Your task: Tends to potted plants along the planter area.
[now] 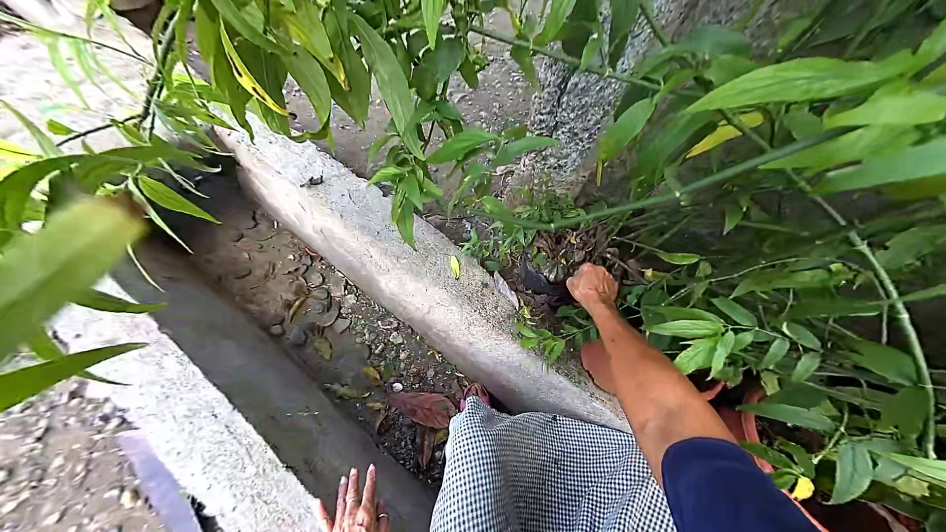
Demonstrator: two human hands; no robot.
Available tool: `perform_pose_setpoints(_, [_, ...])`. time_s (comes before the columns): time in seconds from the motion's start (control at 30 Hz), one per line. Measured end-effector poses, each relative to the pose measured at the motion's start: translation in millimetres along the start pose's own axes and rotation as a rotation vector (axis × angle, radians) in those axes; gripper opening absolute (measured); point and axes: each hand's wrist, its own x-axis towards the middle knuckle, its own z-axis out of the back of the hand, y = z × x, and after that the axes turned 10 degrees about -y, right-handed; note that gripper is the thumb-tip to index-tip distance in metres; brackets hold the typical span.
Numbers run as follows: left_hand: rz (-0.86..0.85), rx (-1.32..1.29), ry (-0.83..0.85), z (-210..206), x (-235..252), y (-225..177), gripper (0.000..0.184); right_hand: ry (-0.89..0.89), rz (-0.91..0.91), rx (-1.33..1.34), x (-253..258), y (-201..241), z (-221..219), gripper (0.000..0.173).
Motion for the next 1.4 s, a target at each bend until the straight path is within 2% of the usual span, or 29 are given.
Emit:
perform_pose_setpoints(0.17, [-0.060,0.053,-0.083,-9.8,-3.7,5.2,0.053,-0.080,-0.075,0.246,14.0,-9.2,2.1,0.038])
perform_pose_setpoints(0.3, [-0.042,0.069,-0.063,-7.1,-2.9,2.8,0.054,-0.155,-0.195,0.611,29.9,-14.9,-8.0,0.034])
perform_pose_setpoints(0.37, [-0.042,0.077,-0.068,-9.3,-3.6,3.6,0.055,-0.184,-0.322,0.852,26.0,-8.9,-14.0,0.034])
perform_pose_setpoints(0.47, [-0.012,0.056,-0.049,-11.6,-3.6,-0.3,0.057,-0.096,-0.584,1.343,-1.6,-3.0,-25.9,0.043])
perform_pose_setpoints(0.53, [0.003,-0.028,-0.086,-12.3,4.5,-9.6,0.056,-0.060,-0.638,1.452,-11.6,-1.5,-30.5,0.033])
perform_pose_setpoints(0.6, [-0.056,-0.189,-0.188,-12.0,22.7,-38.7,0.051,-0.035,-0.646,1.484,-13.5,-0.6,-31.0,0.022])
perform_pose_setpoints(0.67, [-0.114,-0.369,-0.257,-1.2,57.9,-87.1,0.046,0.018,-0.636,1.478,-19.7,-1.8,-29.4,0.025])
perform_pose_setpoints(0.7, [-0.119,-0.449,-0.240,10.4,78.3,-113.5,0.044,0.028,-0.609,1.438,-25.1,-1.0,-28.7,0.026])
perform_pose_setpoints(0.77, [-0.075,-0.560,-0.092,38.4,117.4,-161.6,0.044,0.078,-0.532,1.361,-39.1,0.1,-28.4,0.026])
perform_pose_setpoints(0.83, [-0.059,-0.612,0.028,58.9,149.6,-202.7,0.044,0.167,-0.477,1.403,-56.0,0.4,-28.0,0.029])
perform_pose_setpoints(0.97, [-0.099,-0.637,0.171,78.6,192.1,-273.1,0.040,0.176,-0.618,1.658,-68.2,3.3,-46.7,0.021])
perform_pose_setpoints(1.07, [-0.101,-0.658,0.238,78.5,211.4,-310.6,0.040,0.235,-0.645,1.718,-69.8,-6.7,-44.0,0.020])
perform_pose_setpoints(1.2, [-0.110,-0.721,0.381,50.2,230.5,-350.9,0.039,0.312,-0.623,1.761,-71.5,-22.2,-40.5,0.019])
perform_pose_setpoints(1.33, [-0.044,-0.814,0.498,36.1,234.9,-384.9,0.039,0.332,-0.633,1.917,-75.5,-26.6,-47.4,0.036])
perform_pose_setpoints(1.4, [-0.028,-0.820,0.523,32.1,239.0,-393.2,0.038,0.358,-0.632,1.990,-77.4,-28.3,-50.7,0.036])
